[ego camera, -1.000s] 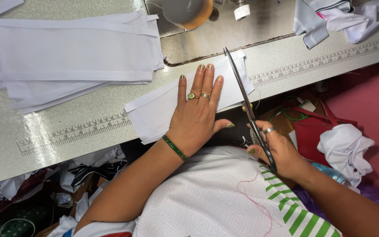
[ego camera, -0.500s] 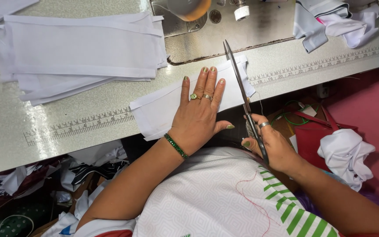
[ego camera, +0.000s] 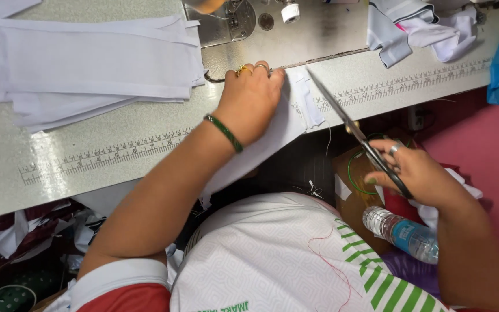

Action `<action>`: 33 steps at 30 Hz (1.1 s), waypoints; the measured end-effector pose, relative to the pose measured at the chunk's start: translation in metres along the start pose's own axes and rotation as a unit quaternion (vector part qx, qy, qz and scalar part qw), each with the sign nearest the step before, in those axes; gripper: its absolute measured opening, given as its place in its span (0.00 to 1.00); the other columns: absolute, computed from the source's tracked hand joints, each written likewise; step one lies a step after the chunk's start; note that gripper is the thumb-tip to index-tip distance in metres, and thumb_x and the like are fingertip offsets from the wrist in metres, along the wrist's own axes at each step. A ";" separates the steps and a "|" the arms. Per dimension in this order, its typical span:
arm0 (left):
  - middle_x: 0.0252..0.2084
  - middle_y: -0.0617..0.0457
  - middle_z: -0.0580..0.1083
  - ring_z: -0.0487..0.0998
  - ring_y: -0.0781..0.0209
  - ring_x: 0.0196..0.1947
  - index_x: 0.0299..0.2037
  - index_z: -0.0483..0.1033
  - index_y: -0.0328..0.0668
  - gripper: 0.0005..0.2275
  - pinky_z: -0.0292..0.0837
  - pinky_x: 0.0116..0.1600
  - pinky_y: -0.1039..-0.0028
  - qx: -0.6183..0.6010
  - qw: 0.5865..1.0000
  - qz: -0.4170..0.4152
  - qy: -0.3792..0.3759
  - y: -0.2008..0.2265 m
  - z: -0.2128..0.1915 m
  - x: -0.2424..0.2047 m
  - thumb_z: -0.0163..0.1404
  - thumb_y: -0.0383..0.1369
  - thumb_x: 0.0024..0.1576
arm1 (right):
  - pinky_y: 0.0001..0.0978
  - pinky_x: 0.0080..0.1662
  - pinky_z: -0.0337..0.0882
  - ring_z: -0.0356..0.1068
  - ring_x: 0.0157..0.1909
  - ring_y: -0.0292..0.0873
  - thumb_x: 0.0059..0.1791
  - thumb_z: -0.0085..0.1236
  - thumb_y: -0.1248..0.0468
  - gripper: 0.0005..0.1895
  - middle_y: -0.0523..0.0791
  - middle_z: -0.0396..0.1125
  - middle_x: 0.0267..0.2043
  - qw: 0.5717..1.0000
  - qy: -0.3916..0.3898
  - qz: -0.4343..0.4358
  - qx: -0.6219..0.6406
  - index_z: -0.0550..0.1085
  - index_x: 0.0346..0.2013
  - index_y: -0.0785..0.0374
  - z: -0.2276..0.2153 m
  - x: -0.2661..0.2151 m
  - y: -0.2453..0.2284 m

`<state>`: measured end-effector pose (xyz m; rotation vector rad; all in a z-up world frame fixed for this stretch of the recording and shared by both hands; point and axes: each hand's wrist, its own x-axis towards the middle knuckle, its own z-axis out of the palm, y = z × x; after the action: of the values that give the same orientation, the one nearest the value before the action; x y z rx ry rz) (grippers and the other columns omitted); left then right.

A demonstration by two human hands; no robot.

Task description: Trimming excess material from small white fabric pieces using scissors at a sewing workstation.

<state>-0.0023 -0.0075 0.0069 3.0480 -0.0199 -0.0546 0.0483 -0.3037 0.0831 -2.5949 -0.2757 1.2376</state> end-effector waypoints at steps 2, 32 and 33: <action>0.36 0.48 0.70 0.72 0.47 0.35 0.47 0.64 0.47 0.15 0.67 0.37 0.58 -0.066 0.997 0.009 -0.048 -0.008 -0.003 0.000 0.44 0.26 0.48 | 0.27 0.52 0.65 0.67 0.56 0.36 0.34 0.66 0.56 0.35 0.43 0.74 0.45 0.999 -0.030 0.009 -0.044 0.67 0.56 0.48 -0.012 -0.016 0.007; 0.41 0.54 0.68 0.70 0.64 0.38 0.44 0.63 0.42 0.12 0.72 0.38 0.74 -0.621 0.647 -0.309 0.318 -0.038 -0.016 -0.117 0.50 0.30 0.52 | 0.28 0.44 0.66 0.69 0.37 0.37 0.33 0.70 0.63 0.37 0.43 0.73 0.33 0.997 -0.065 -0.032 0.004 0.69 0.56 0.52 -0.052 0.012 0.089; 0.42 0.52 0.65 0.66 0.64 0.39 0.46 0.61 0.39 0.14 0.66 0.42 0.76 -0.524 0.729 -0.305 0.319 -0.037 -0.017 -0.120 0.50 0.30 0.52 | 0.27 0.37 0.67 0.68 0.28 0.36 0.29 0.76 0.61 0.38 0.41 0.72 0.22 0.993 -0.107 -0.027 -0.035 0.75 0.54 0.46 -0.061 0.006 0.107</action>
<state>-0.1213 0.0323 0.0250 1.6802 0.7648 0.6813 0.1064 -0.4122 0.0830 -2.4927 -0.4350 1.5142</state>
